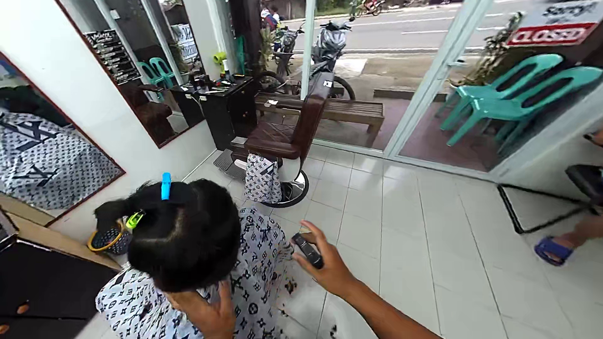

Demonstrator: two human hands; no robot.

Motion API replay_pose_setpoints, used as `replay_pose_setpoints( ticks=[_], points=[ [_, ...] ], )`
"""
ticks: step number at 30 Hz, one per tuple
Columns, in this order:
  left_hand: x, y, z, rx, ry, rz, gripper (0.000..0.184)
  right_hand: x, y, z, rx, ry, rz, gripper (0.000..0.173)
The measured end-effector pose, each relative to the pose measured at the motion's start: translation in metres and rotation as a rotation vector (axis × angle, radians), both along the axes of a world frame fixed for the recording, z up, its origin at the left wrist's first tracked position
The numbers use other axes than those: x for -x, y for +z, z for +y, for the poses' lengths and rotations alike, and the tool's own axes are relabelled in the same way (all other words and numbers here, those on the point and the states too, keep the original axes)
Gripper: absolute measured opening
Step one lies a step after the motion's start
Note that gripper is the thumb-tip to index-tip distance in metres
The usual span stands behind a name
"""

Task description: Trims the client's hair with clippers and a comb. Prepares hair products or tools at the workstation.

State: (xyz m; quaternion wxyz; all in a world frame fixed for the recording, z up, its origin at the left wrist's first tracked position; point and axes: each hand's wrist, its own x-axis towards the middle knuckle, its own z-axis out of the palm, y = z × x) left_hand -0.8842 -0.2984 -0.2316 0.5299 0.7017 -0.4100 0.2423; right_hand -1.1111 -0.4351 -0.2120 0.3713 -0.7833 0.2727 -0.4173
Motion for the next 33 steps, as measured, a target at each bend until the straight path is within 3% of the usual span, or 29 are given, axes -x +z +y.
replay_pose_setpoints(
  ticks=[3,6,10,13,15,18,20,22,24,26,27,29,31,33],
  points=[
    [0.042,-0.031,0.004,-0.192,0.107,0.067,0.098,0.018,0.005,-0.063,-0.061,0.010,-0.077,0.074],
    [0.052,-0.038,-0.004,-0.128,0.214,0.106,0.100,0.016,0.005,-0.121,-0.088,0.130,-0.146,0.072],
    [0.042,-0.006,-0.037,0.190,0.337,0.099,0.100,-0.010,-0.008,-0.171,-0.098,0.536,-0.183,0.070],
    [0.075,0.008,-0.083,0.237,0.437,0.359,0.083,-0.031,-0.012,-0.185,-0.087,0.941,-0.126,0.067],
    [0.096,0.003,-0.101,0.267,0.448,0.462,0.086,-0.048,-0.014,-0.185,-0.033,1.177,-0.019,0.064],
    [0.118,-0.003,-0.105,0.265,0.559,0.383,0.094,-0.078,-0.004,-0.179,0.031,1.311,0.040,0.058],
    [0.121,0.009,-0.098,0.161,0.697,0.163,0.090,-0.099,0.008,-0.180,-0.023,1.251,-0.124,0.047],
    [0.110,0.036,-0.096,-0.035,0.840,-0.132,0.065,-0.126,0.024,-0.190,-0.116,1.176,-0.330,0.044],
    [0.092,0.069,-0.103,-0.259,0.962,-0.380,0.044,-0.150,0.041,-0.205,-0.222,1.188,-0.438,0.058],
    [0.076,0.100,-0.122,-0.475,1.023,-0.526,0.040,-0.164,0.048,-0.218,-0.293,1.289,-0.451,0.074],
    [0.067,0.113,-0.132,-0.587,1.035,-0.564,0.043,-0.170,0.047,-0.221,-0.300,1.350,-0.423,0.075],
    [0.052,0.126,-0.146,-0.812,1.013,-0.575,0.047,-0.176,0.036,-0.222,-0.238,1.480,-0.249,0.061],
    [0.051,0.117,-0.145,-1.047,0.948,-0.543,0.049,-0.175,0.023,-0.227,-0.119,1.629,0.068,0.052],
    [0.065,0.095,-0.133,-1.268,0.861,-0.511,0.046,-0.182,0.015,-0.244,-0.116,1.721,0.259,0.055]
  ],
)
